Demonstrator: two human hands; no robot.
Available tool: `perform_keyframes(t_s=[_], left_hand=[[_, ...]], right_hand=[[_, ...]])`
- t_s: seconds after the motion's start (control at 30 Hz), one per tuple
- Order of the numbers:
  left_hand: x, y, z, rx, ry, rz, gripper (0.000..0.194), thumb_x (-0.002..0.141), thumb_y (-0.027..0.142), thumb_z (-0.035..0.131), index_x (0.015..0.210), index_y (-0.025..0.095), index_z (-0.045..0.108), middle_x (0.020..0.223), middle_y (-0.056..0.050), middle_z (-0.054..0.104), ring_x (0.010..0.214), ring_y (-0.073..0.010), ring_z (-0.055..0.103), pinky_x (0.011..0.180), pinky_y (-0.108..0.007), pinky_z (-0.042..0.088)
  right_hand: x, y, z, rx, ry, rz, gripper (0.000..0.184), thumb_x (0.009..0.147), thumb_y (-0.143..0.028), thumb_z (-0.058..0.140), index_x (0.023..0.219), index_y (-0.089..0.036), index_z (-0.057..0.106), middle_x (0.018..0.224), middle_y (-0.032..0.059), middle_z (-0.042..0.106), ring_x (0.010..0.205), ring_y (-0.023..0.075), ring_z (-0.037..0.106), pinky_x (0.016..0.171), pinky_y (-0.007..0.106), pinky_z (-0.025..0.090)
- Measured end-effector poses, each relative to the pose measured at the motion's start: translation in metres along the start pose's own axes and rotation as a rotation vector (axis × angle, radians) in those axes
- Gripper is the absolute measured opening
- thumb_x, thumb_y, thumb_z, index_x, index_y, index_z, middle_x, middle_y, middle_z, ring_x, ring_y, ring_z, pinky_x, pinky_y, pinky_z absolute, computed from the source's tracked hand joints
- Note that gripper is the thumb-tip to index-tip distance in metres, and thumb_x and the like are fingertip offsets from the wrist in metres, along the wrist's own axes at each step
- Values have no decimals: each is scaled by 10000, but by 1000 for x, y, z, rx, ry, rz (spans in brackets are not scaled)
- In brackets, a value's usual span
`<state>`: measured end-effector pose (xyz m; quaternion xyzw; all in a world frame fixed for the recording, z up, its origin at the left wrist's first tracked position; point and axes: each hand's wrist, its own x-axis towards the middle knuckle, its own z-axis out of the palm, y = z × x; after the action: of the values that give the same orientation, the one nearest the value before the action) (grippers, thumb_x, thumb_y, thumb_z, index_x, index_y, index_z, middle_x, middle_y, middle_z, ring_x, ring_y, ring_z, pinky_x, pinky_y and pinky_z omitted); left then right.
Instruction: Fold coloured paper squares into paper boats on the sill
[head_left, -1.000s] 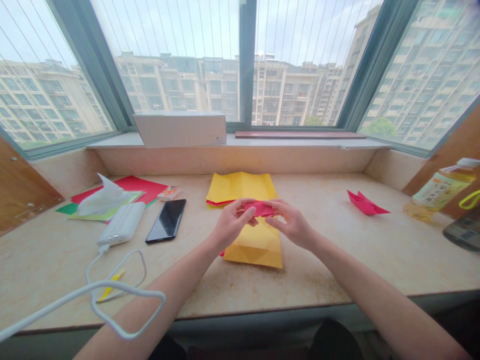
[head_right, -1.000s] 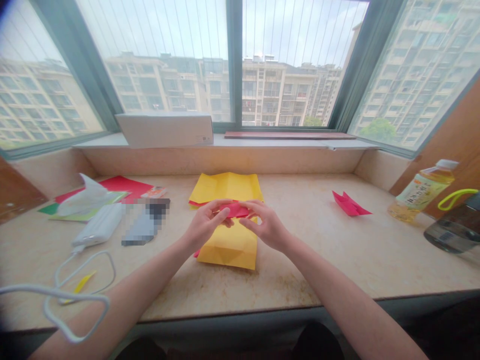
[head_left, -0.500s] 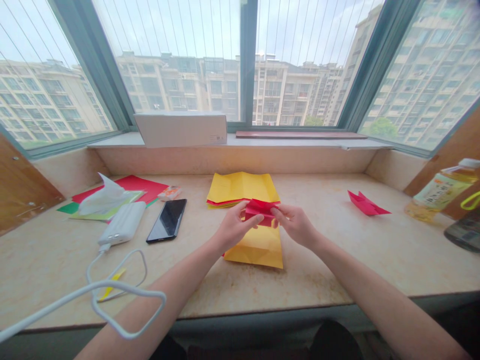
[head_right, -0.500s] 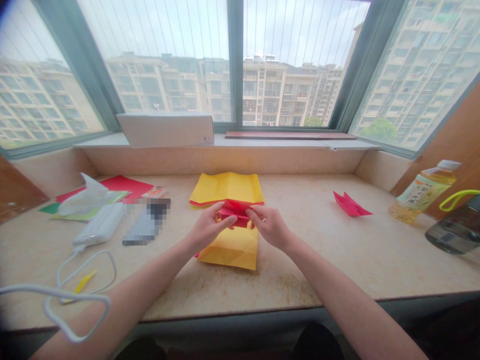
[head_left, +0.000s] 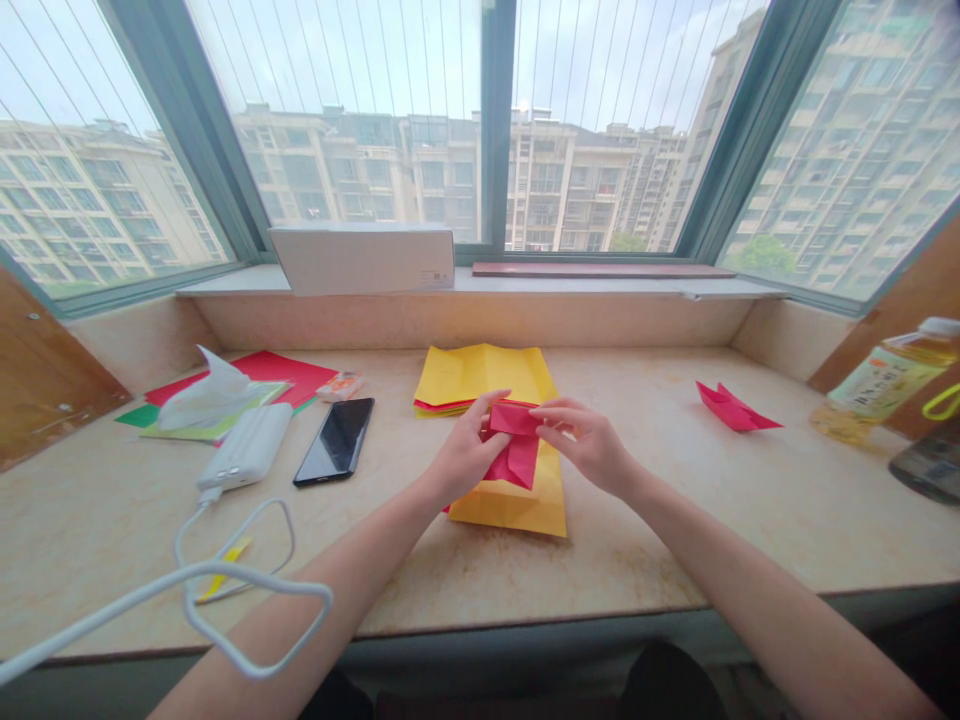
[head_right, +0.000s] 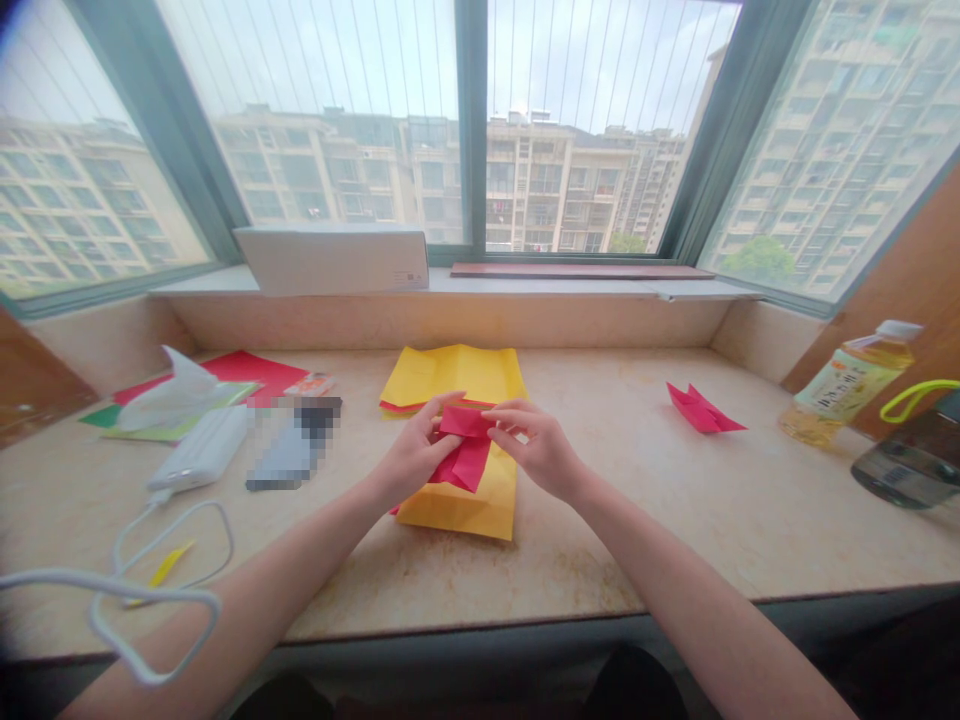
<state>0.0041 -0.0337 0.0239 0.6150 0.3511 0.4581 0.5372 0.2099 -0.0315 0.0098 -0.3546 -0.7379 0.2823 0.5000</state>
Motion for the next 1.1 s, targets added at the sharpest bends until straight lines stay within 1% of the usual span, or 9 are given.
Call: perform_keyframes(t_s=[0.1,0.2,0.3,0.4,0.57,0.67,0.77,0.9,1.1], left_hand=[[-3,3,1,-126,-48,13,633,841,268,659,1415,237,394,1119,-93,684,884,-166,685,748,-267,545],[-7,7,2,-260,-167,50,676,851,365,680,1439,285,356,1260,-123,625,1044,-220,663,869,-360,550],[-10,9,3,-281,-267,81,766,785,373,764,1436,312,365,1381,-135,540,1171,-270,608,944,-418,529],[-9,5,3,-182,-223,79,820,738,315,814,1432,296,378,1328,-129,577,1085,-242,650,901,-369,547],[0,-5,3,-91,-62,75,680,806,349,748,1380,210,411,1132,-126,677,874,-208,709,753,-338,582],[1,-6,1,-5,-6,68,672,802,353,750,1368,192,425,1020,-105,709,741,-186,707,654,-305,572],[0,-5,0,33,-13,67,711,802,321,749,1399,198,384,976,-81,718,720,-170,699,658,-292,561],[-2,-4,1,53,-62,33,817,788,262,750,1460,202,288,945,-53,716,793,-173,697,725,-299,555],[-3,-3,2,69,-93,-21,894,769,231,741,1494,172,219,943,-62,719,835,-191,697,737,-302,551]], right_hand=[[1,3,0,13,61,-6,245,882,-394,656,1070,-271,752,1080,81,677,1007,231,647,845,367,567],[3,7,-2,44,124,24,254,877,-388,663,1077,-255,747,1089,88,672,1030,238,646,861,372,569],[5,8,-5,64,151,52,266,872,-392,669,1082,-246,743,1098,92,668,1029,239,649,864,374,572],[5,6,-5,66,146,41,259,868,-391,672,1072,-249,746,1091,87,664,1021,237,650,861,370,574],[0,3,-1,-8,46,-41,267,892,-358,645,1125,-254,727,1093,88,648,894,197,660,783,359,584],[-2,2,1,-97,-28,-101,324,871,-339,672,1184,-254,694,1151,99,636,921,206,654,759,363,581],[-2,0,3,-152,-36,-129,309,873,-320,669,1171,-241,693,1153,105,646,935,209,653,748,356,574],[-2,-3,2,-163,-8,-96,196,932,-288,581,1040,-234,735,1043,77,703,919,197,666,786,343,556],[-1,3,0,-157,123,37,212,931,-330,569,998,-209,730,905,51,752,772,187,684,747,340,545]])
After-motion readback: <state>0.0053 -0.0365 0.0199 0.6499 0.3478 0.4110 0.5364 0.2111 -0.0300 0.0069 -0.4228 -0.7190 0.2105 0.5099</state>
